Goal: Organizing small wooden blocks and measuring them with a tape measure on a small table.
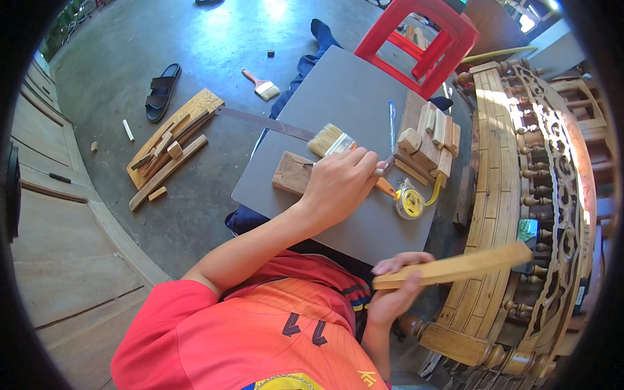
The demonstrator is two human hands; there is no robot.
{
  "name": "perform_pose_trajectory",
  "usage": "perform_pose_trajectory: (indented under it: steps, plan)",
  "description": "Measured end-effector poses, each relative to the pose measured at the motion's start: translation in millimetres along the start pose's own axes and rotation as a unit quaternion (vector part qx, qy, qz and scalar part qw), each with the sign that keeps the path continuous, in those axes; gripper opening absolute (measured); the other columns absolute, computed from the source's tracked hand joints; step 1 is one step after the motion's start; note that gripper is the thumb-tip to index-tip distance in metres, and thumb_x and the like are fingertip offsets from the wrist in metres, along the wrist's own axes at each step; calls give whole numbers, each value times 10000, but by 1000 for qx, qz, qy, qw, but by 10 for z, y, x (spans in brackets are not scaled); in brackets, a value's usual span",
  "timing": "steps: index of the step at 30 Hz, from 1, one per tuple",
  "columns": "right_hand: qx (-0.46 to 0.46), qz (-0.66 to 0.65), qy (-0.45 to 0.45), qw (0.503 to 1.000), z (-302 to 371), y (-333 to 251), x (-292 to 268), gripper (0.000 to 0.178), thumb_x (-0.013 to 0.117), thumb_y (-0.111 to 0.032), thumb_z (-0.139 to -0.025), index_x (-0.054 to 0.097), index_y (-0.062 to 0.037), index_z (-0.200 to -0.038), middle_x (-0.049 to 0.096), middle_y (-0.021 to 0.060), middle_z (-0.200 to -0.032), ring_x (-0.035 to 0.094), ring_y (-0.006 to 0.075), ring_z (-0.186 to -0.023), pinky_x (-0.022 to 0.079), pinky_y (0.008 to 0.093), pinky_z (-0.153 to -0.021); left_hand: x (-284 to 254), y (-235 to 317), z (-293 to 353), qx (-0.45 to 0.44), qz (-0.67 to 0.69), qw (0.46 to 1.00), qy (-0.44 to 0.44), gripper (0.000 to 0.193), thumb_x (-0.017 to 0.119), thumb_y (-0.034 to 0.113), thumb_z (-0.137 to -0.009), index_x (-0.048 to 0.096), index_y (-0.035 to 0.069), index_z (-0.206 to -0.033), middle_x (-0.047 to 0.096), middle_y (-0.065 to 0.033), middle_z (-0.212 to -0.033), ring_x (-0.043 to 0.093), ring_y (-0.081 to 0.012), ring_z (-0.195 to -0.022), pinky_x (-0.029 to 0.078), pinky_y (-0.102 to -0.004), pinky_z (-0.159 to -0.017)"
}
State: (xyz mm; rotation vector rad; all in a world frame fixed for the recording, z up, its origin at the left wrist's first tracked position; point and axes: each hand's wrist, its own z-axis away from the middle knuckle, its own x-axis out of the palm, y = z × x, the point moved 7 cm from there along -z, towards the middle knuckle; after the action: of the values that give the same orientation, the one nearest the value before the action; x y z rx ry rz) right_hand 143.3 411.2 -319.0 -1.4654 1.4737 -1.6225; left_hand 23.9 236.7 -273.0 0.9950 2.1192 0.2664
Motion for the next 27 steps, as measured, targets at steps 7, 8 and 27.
perform_pose_trajectory:
  steps: [7, 8, 27]
  plan:
    - [129, 188, -150, 962, 144, 184, -31, 342, 439, -309, -1066, 418, -70, -1309, 480, 42, -873, 493, 110, -624, 440, 272, -586, 54, -19, 18, -5, -23, 1000, -14, 176, 670, 160, -913, 527, 66, -870, 556, -83, -812, 616, -270, -771, 491, -396, -679]
    - [81, 101, -73, 989, 77, 78, 8, 340, 442, -311, -1066, 428, -65, -1300, 482, 36, -882, 482, 103, -612, 434, 262, -580, 55, -33, 11, -2, -27, 1000, -13, 173, 669, 162, -914, 531, 67, -871, 558, -81, -813, 615, -268, -779, 492, -393, -684]
    - [241, 176, -232, 926, 246, 367, 113, 362, 442, -360, -1067, 480, -45, -1242, 457, 35, -807, 473, 107, -574, 403, 260, -538, 115, -112, 37, -13, -71, 997, -40, 121, 659, 140, -894, 568, 59, -892, 582, -79, -835, 628, -265, -812, 500, -393, -726]
